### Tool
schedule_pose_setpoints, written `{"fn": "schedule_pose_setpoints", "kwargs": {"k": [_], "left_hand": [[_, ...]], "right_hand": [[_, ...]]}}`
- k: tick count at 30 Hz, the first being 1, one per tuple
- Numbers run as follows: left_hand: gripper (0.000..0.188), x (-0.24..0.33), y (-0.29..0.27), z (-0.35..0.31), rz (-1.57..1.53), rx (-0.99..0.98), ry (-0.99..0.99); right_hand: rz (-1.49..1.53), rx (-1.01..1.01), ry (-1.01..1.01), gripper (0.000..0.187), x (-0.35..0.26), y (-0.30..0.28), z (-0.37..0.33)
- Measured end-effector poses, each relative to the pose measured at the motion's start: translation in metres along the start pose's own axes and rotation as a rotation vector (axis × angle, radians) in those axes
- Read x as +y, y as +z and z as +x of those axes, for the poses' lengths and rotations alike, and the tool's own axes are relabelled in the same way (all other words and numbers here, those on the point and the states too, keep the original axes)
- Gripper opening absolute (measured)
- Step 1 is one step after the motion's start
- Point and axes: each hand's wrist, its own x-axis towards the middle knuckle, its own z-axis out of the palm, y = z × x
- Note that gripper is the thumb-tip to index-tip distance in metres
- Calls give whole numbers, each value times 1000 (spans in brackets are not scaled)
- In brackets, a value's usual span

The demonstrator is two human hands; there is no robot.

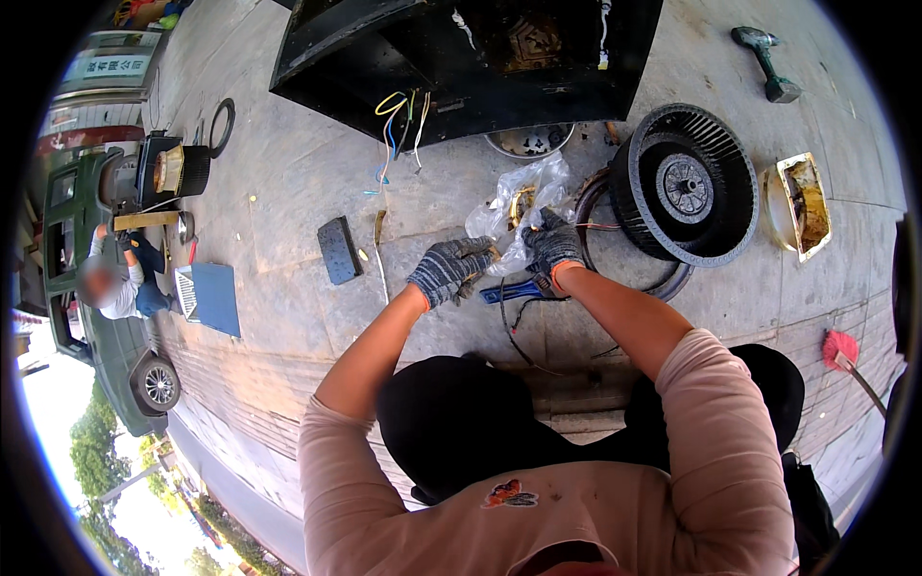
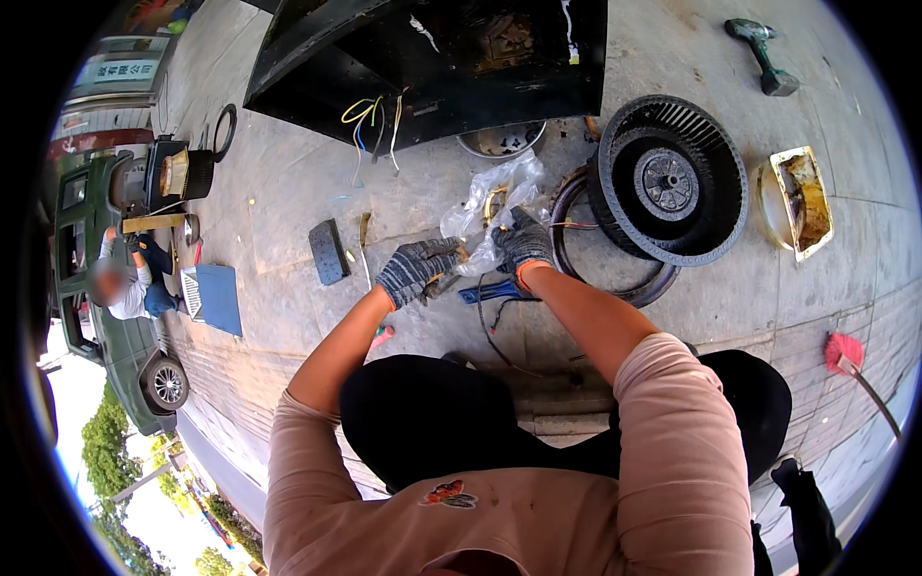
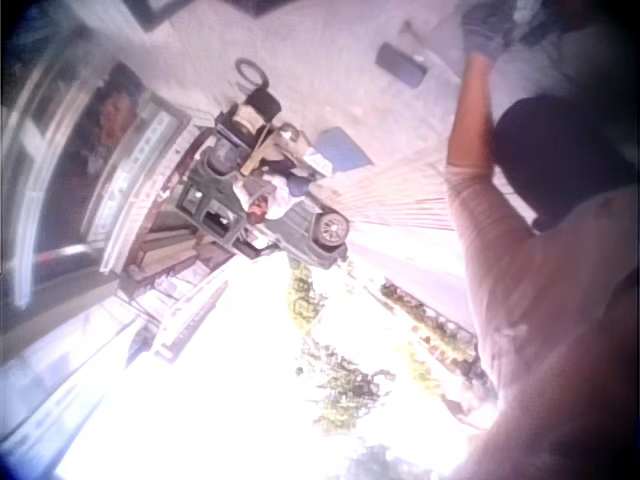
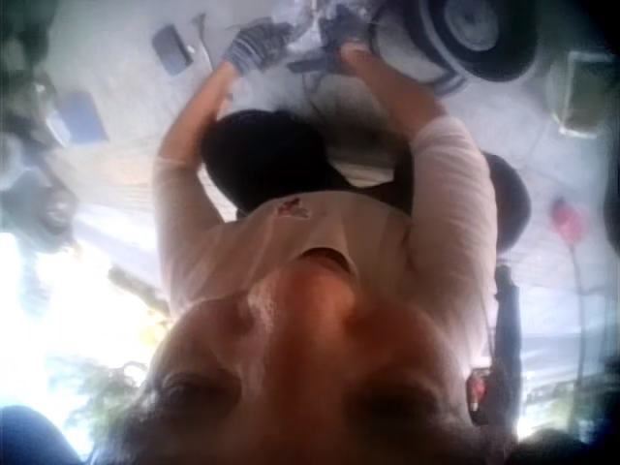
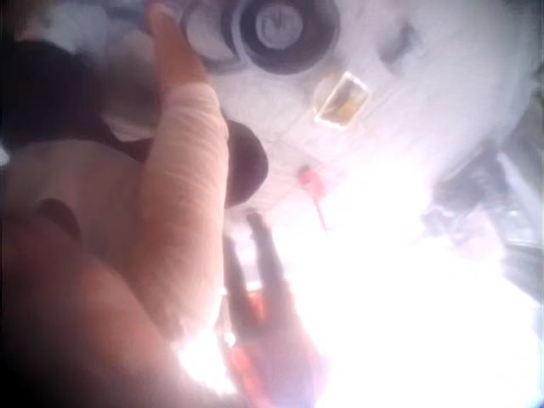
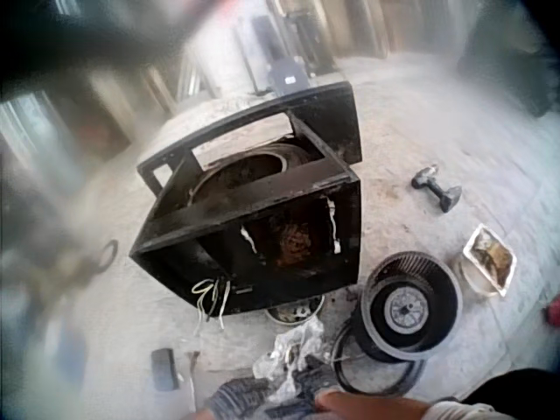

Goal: The person cleans the interior of a disassembled appliance, likely a range hood, by scraping out grease and debris with a putty knife and collecting it in a plastic bag. They work on the main body and a separate circular component, removing yellowish residue and placing it into the bag.

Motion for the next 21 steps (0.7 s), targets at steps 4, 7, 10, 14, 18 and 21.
{"fn": "schedule_pose_setpoints", "kwargs": {"k": [4, 7, 10, 14, 18, 21], "left_hand": [[43, 24, -12, -3, -3, -40, 56], [43, 21, -33, -30, -92, -16, -102], [41, 62, -63, -43, -103, 66, -267], [39, 108, -82, -82, -212, 329, -253], [41, 211, -82, -107, -676, 378, -368], [41, 228, -41, -83, -774, 450, -164]], "right_hand": [[-461, 121, -179, 55, 7, -7, 36], [-607, 110, -261, 53, -16, 11, 27], [-432, 150, -229, 51, -12, 0, 36], [-287, 144, -105, 52, -28, -4, 32], [-210, 148, -98, 51, 14, 7, 55], [-274, 205, -375, 51, 70, -23, 122]]}}
